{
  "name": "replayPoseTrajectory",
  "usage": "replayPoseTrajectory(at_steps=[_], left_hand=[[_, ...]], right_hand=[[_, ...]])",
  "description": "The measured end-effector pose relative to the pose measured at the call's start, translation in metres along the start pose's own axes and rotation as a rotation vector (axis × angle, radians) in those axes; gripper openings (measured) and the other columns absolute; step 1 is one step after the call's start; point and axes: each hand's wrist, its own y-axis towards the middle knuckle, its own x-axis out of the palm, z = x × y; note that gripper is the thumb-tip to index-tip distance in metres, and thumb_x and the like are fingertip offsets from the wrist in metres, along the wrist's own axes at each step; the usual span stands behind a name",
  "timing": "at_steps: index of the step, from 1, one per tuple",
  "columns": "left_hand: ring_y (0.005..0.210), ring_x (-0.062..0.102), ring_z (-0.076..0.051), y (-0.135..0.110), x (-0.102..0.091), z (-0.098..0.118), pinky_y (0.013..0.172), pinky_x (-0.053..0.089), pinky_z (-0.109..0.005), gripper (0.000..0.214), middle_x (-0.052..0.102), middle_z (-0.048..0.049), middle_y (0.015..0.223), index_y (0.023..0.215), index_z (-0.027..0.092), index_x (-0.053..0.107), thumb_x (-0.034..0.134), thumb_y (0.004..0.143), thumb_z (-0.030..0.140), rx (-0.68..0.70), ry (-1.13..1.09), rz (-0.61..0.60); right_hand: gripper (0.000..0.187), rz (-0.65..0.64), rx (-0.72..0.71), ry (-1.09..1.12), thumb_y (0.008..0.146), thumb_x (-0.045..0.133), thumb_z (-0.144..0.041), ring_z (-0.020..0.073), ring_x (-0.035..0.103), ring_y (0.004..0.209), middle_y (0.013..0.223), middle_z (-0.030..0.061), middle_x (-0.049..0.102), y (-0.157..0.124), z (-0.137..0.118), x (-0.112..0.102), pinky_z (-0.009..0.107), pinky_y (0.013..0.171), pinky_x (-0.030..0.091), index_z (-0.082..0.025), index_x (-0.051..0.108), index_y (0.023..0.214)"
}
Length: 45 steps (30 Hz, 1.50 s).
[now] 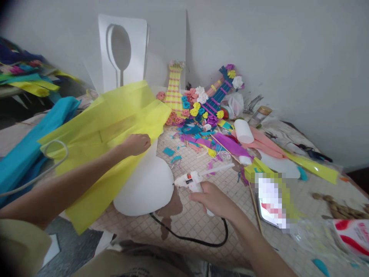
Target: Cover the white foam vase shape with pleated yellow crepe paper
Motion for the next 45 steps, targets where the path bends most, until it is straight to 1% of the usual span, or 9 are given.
replayPoseTrajectory(at_steps=[10,15,19,23,26,30,37,40,45], left_hand=[[0.082,0.060,-0.021,0.000,0.004,-0.004,0.068,0.043,-0.030,0.038,0.065,-0.0106,0.092,0.080,0.014,0.062,0.028,0.084,0.028,0.005,-0.090,0.014],[0.102,0.055,-0.018,-0.016,-0.009,-0.009,0.087,0.041,-0.028,0.039,0.060,-0.0081,0.113,0.103,0.015,0.059,0.025,0.088,0.029,0.050,-0.195,0.059],[0.106,0.053,-0.021,-0.077,-0.034,0.000,0.092,0.040,-0.033,0.038,0.059,-0.0092,0.116,0.110,0.014,0.055,0.033,0.088,0.036,0.138,-0.385,0.244],[0.078,0.060,-0.015,-0.168,-0.038,0.026,0.067,0.047,-0.024,0.015,0.064,-0.0056,0.088,0.090,0.018,0.057,0.045,0.083,0.019,0.154,-0.645,0.373],[0.067,0.059,-0.012,-0.223,-0.012,0.047,0.060,0.047,-0.022,0.016,0.061,-0.0024,0.073,0.084,0.019,0.054,0.045,0.077,0.007,0.217,-0.822,0.496],[0.065,0.058,-0.013,-0.259,0.037,0.066,0.060,0.046,-0.023,0.016,0.061,-0.0031,0.071,0.088,0.018,0.056,0.046,0.079,0.008,-0.032,-0.758,0.491],[0.059,0.058,-0.016,-0.268,0.072,0.060,0.056,0.047,-0.025,0.021,0.060,-0.0037,0.066,0.080,0.016,0.057,0.042,0.085,0.031,-0.447,-0.541,0.400],[0.056,0.059,-0.018,-0.261,0.067,0.052,0.052,0.047,-0.026,0.031,0.060,-0.0043,0.060,0.068,0.017,0.057,0.038,0.086,0.034,-0.455,-0.588,0.354],[0.085,0.063,-0.022,-0.247,0.059,0.048,0.072,0.050,-0.029,0.027,0.068,-0.0076,0.095,0.097,0.016,0.061,0.050,0.081,0.035,-0.384,-0.805,0.393]], right_hand=[[0.019,-0.025,0.053,0.008,0.073,0.051,-0.034,0.0097,0.046,0.045,0.050,-0.0054,0.043,-0.019,-0.001,0.009,0.021,0.044,0.035,-0.017,0.048,0.065],[0.027,0.095,0.077,0.000,0.074,0.049,-0.040,0.0106,0.046,0.045,0.045,-0.0042,0.044,-0.029,0.000,0.005,0.023,0.047,0.034,-0.018,0.045,0.059],[0.031,0.109,0.071,0.020,0.075,0.048,-0.044,0.0106,0.046,0.049,0.050,-0.0022,0.047,-0.040,-0.001,0.012,0.023,0.048,0.034,-0.017,0.047,0.060],[0.028,0.095,0.024,0.048,0.077,0.048,-0.045,0.0111,0.047,0.052,0.058,-0.0022,0.050,-0.049,-0.009,0.035,0.023,0.050,0.036,-0.017,0.050,0.073],[0.027,0.046,-0.026,0.044,0.079,0.049,-0.044,0.0116,0.048,0.055,0.062,-0.0022,0.051,-0.049,-0.020,0.053,0.023,0.052,0.038,-0.017,0.052,0.081],[0.021,-0.032,-0.117,0.030,0.083,0.046,-0.037,0.0109,0.046,0.057,0.063,-0.0026,0.052,-0.038,-0.039,0.072,0.022,0.053,0.037,-0.017,0.054,0.082],[0.017,-0.049,-0.226,-0.016,0.081,0.048,-0.032,0.0128,0.052,0.057,0.060,-0.0024,0.054,-0.013,-0.073,0.092,0.023,0.060,0.041,-0.019,0.058,0.084],[0.018,0.001,-0.254,-0.102,0.077,0.052,-0.032,0.0165,0.056,0.067,0.065,-0.0001,0.059,-0.006,-0.083,0.098,0.026,0.067,0.042,-0.020,0.061,0.087],[0.018,-0.024,-0.208,-0.179,0.077,0.052,-0.034,0.0165,0.056,0.067,0.069,0.0016,0.062,0.002,-0.088,0.102,0.025,0.063,0.040,-0.020,0.063,0.080]])
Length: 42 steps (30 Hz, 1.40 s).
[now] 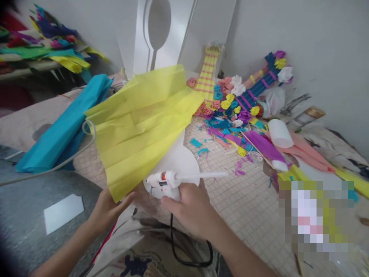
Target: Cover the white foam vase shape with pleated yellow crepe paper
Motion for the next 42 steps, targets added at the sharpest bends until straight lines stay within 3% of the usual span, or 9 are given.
replayPoseTrajectory(at_steps=[5,18,23,31,34,42], left_hand=[[0.083,0.064,-0.020,0.005,0.006,0.000,0.074,0.050,-0.029,0.024,0.068,-0.0063,0.095,0.097,0.017,0.063,0.049,0.083,0.029,-0.056,-0.064,0.118],[0.087,0.063,-0.021,0.005,0.008,-0.007,0.080,0.049,-0.030,0.024,0.067,-0.0060,0.099,0.098,0.017,0.063,0.048,0.084,0.030,-0.109,-0.137,0.092],[0.084,0.063,-0.021,0.005,0.006,-0.005,0.078,0.050,-0.031,0.025,0.068,-0.0047,0.092,0.096,0.019,0.064,0.047,0.084,0.032,-0.113,-0.114,0.080],[0.088,0.063,-0.021,0.007,0.007,-0.005,0.080,0.050,-0.030,0.025,0.068,-0.0046,0.098,0.099,0.018,0.063,0.047,0.084,0.031,-0.113,-0.106,0.082],[0.087,0.063,-0.020,0.007,0.007,-0.004,0.078,0.050,-0.030,0.025,0.068,-0.0046,0.098,0.097,0.019,0.063,0.046,0.084,0.032,-0.100,-0.089,0.091],[0.076,0.065,-0.021,0.008,0.004,0.001,0.060,0.053,-0.027,0.026,0.069,-0.0024,0.073,0.093,0.021,0.065,0.045,0.083,0.034,-0.122,-0.072,0.088]], right_hand=[[0.022,-0.060,0.069,0.040,0.077,0.051,-0.038,0.0121,0.051,0.052,0.057,-0.0008,0.057,0.007,0.003,0.002,0.022,0.053,0.036,-0.018,0.061,0.078],[0.031,-0.101,0.114,0.053,0.077,0.052,-0.042,0.0093,0.046,0.046,0.049,-0.0015,0.052,0.017,0.004,0.008,0.021,0.047,0.031,-0.016,0.056,0.061],[0.027,-0.121,0.101,0.069,0.077,0.051,-0.039,0.0091,0.047,0.047,0.052,-0.0014,0.054,0.017,0.004,0.008,0.020,0.047,0.032,-0.016,0.056,0.065],[0.021,-0.141,0.054,0.054,0.078,0.049,-0.033,0.0084,0.045,0.046,0.050,-0.0034,0.051,0.009,0.004,0.007,0.020,0.049,0.031,-0.017,0.055,0.066],[0.020,-0.143,0.040,0.046,0.079,0.049,-0.034,0.0090,0.045,0.047,0.049,-0.0041,0.050,0.005,0.006,0.006,0.020,0.050,0.030,-0.017,0.056,0.068],[0.017,-0.105,-0.022,0.019,0.078,0.050,-0.029,0.0123,0.050,0.060,0.060,-0.0014,0.056,-0.007,0.005,0.005,0.022,0.055,0.030,-0.017,0.054,0.067]])
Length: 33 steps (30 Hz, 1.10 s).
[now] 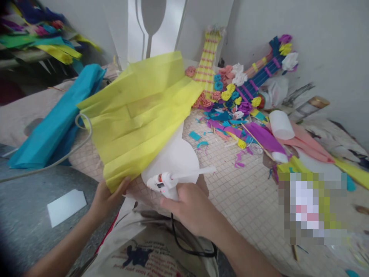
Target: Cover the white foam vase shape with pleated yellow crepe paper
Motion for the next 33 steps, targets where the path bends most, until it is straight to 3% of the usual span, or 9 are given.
replayPoseTrajectory(at_steps=[5,13,20,33], left_hand=[[0.063,0.063,-0.018,0.000,0.000,-0.002,0.056,0.051,-0.026,0.025,0.067,-0.0012,0.067,0.090,0.019,0.065,0.045,0.083,0.033,-0.002,0.012,-0.018],[0.056,0.059,-0.016,-0.001,0.000,0.000,0.052,0.047,-0.024,0.027,0.061,0.0007,0.055,0.072,0.018,0.061,0.046,0.083,0.037,-0.033,0.031,0.006],[0.042,0.050,-0.012,-0.001,0.001,-0.001,0.042,0.039,-0.022,0.034,0.051,0.0035,0.043,0.055,0.019,0.051,0.047,0.081,0.039,-0.055,0.052,0.010],[0.042,0.050,-0.013,-0.001,0.002,-0.002,0.045,0.038,-0.023,0.039,0.052,0.0018,0.044,0.053,0.018,0.051,0.046,0.078,0.047,-0.127,0.085,0.024]], right_hand=[[0.015,0.004,0.002,0.015,0.079,0.050,-0.027,0.0116,0.049,0.060,0.061,-0.0026,0.055,-0.006,0.006,-0.001,0.022,0.056,0.030,-0.017,0.052,0.068],[0.011,0.046,-0.046,0.099,0.080,0.050,-0.027,0.0144,0.053,0.079,0.084,-0.0009,0.062,-0.022,0.011,-0.006,0.022,0.072,0.035,-0.018,0.056,0.077],[0.022,0.017,0.109,0.068,0.081,0.047,-0.033,0.0095,0.044,0.049,0.052,-0.0041,0.048,-0.034,0.025,-0.007,0.022,0.052,0.030,-0.017,0.051,0.066],[0.029,0.093,0.210,0.097,0.081,0.047,-0.035,0.0085,0.042,0.048,0.051,-0.0038,0.046,-0.054,0.039,-0.010,0.021,0.049,0.028,-0.017,0.047,0.058]])
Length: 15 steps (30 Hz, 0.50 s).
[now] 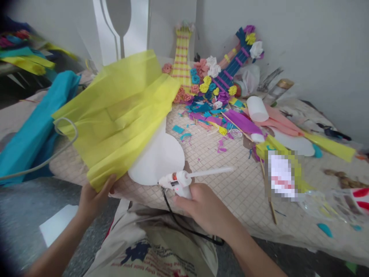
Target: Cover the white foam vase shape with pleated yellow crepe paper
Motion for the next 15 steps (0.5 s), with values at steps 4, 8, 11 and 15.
replayPoseTrajectory(at_steps=[4,8,11,15], left_hand=[[0.043,0.050,-0.013,0.000,0.000,-0.003,0.045,0.039,-0.024,0.041,0.052,0.0010,0.044,0.050,0.018,0.050,0.047,0.078,0.048,-0.019,-0.018,-0.012],[0.043,0.050,-0.013,0.001,0.001,-0.006,0.045,0.039,-0.024,0.043,0.052,0.0004,0.044,0.049,0.017,0.050,0.047,0.077,0.049,-0.026,-0.024,-0.017],[0.042,0.050,-0.013,0.001,0.001,-0.005,0.044,0.039,-0.023,0.043,0.052,0.0005,0.043,0.049,0.017,0.051,0.047,0.077,0.049,-0.022,-0.026,-0.015],[0.042,0.050,-0.012,0.001,0.002,-0.004,0.045,0.039,-0.023,0.044,0.052,0.0003,0.043,0.048,0.017,0.050,0.046,0.078,0.049,0.007,-0.008,-0.012]], right_hand=[[0.033,0.039,0.022,0.018,0.081,0.047,-0.039,0.0090,0.043,0.048,0.049,-0.0038,0.046,-0.002,0.006,-0.001,0.021,0.049,0.028,-0.017,0.045,0.056],[0.035,0.070,0.042,0.027,0.082,0.045,-0.041,0.0089,0.043,0.047,0.049,-0.0040,0.046,-0.006,0.015,0.000,0.022,0.049,0.029,-0.017,0.044,0.056],[0.037,0.099,0.087,0.022,0.081,0.045,-0.044,0.0094,0.044,0.047,0.048,-0.0037,0.046,-0.008,0.021,0.001,0.022,0.049,0.029,-0.017,0.045,0.056],[0.040,0.122,0.129,0.068,0.081,0.044,-0.049,0.0105,0.046,0.049,0.050,-0.0028,0.048,-0.010,0.026,-0.002,0.022,0.049,0.031,-0.017,0.045,0.057]])
